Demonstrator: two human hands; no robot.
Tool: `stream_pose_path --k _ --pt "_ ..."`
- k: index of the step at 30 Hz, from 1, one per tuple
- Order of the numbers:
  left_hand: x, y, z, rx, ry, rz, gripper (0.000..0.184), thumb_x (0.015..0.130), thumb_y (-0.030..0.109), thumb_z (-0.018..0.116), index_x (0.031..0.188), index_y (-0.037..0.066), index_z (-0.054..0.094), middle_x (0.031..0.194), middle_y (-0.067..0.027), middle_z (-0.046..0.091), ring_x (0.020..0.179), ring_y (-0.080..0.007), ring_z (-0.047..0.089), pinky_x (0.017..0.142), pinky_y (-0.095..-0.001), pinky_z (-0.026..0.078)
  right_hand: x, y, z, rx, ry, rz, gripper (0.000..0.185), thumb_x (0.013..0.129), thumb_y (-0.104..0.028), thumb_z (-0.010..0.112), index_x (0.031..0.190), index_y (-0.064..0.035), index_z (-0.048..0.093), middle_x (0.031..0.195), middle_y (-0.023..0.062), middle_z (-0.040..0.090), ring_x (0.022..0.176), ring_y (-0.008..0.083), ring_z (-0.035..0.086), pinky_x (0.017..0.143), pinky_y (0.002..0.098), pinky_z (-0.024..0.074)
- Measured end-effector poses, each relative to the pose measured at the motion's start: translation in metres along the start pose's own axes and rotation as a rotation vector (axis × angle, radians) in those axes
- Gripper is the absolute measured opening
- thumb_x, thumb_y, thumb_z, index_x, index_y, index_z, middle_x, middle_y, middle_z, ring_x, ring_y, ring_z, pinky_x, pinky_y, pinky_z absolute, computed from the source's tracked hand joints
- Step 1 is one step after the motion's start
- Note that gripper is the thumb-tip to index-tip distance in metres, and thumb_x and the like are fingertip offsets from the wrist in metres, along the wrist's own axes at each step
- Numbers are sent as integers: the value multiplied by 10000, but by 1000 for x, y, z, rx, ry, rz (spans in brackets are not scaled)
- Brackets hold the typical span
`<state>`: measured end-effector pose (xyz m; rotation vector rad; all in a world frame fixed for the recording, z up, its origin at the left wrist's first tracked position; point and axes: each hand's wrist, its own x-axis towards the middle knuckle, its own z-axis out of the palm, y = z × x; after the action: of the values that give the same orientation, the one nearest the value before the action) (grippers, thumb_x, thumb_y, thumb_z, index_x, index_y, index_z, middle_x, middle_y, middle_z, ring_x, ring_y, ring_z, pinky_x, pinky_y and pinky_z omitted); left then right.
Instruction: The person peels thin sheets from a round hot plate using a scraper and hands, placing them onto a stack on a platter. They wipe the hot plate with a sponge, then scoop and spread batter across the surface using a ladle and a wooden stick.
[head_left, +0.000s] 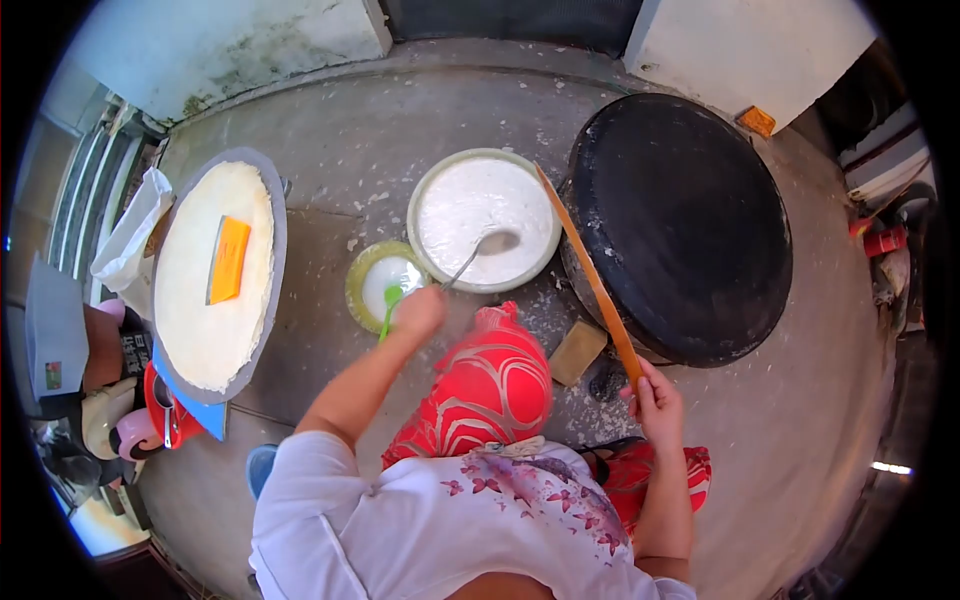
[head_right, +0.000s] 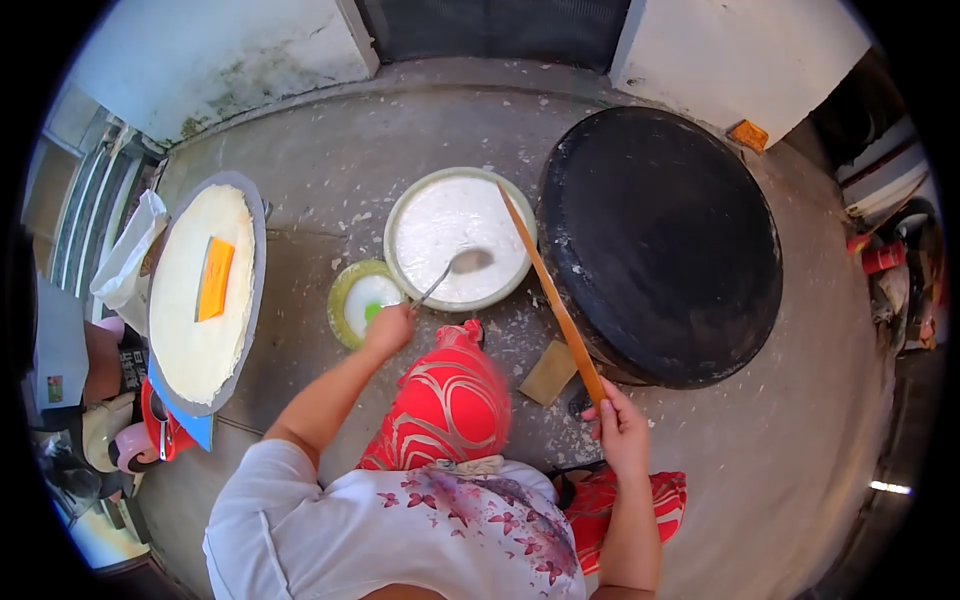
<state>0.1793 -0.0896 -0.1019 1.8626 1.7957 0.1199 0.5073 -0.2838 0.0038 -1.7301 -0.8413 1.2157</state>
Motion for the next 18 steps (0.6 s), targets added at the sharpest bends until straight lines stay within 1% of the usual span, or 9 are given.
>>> stream_pose_path --k 1,3,6,7,9,10,13,15,18 --pt "2 -2 -5 171 -128 -56 260 835 231 467 873 31 630 885 -198 619 836 -352 600 733 -441 469 0 0 -1 -1 8 -11 318 901 -47 425 1207 -72 507 727 35 595 489 46 442 463 182 382" --pt "19 -3 -20 224 -95 -17 252 833 216 460 883 40 632 887 -199 619 837 -339 606 740 -439 470 0 3 -5 -17 15 -36 319 899 -43 430 1205 -78 512 725 31 593 491 45 440 467 182 383" --pt "26 5 -20 129 46 -199 267 836 215 462 911 20 628 889 -227 608 857 -369 587 761 -445 459 -11 3 -6 -44 23 -27 325 893 -34 439 1203 -89 518 720 24 590 495 44 437 471 182 386" --pt "26 1 -4 133 45 -196 267 836 215 462 911 20 628 889 -227 608 857 -369 587 761 -445 459 -13 -1 -7 -58 28 -29 330 889 -29 443 1204 -95 519 717 20 588 496 43 436 473 182 387" --pt "22 -5 27 96 -61 -66 255 840 219 476 884 11 616 856 -238 599 833 -383 577 727 -437 457 -15 -2 -9 -58 26 -45 334 888 -26 444 1205 -98 519 717 18 588 498 44 437 474 182 387" --pt "15 -2 18 23 -88 -39 254 839 228 495 845 6 619 857 -240 597 824 -396 571 716 -433 448 -17 -1 -10 -61 23 -50 338 886 -23 445 1207 -101 518 717 17 587 499 44 438 475 181 386" --pt "4 4 -24 -39 -56 -105 294 841 246 473 902 0 621 895 -227 602 873 -388 570 776 -447 443 -23 3 -14 -33 11 -7 340 884 -18 445 1204 -102 522 723 19 590 506 45 442 481 184 391" --pt "6 -7 -10 15 -11 -162 289 843 241 473 911 3 622 892 -224 601 877 -386 565 781 -438 439 -25 4 -16 -44 10 -21 333 892 -25 431 1212 -81 508 733 26 590 504 45 442 479 177 389" --pt "21 -10 18 103 -118 0 275 846 221 457 878 -1 615 861 -236 599 856 -384 570 757 -464 434 -25 6 -19 -37 34 -42 330 900 -31 417 1218 -62 496 744 34 590 502 43 441 476 170 386"
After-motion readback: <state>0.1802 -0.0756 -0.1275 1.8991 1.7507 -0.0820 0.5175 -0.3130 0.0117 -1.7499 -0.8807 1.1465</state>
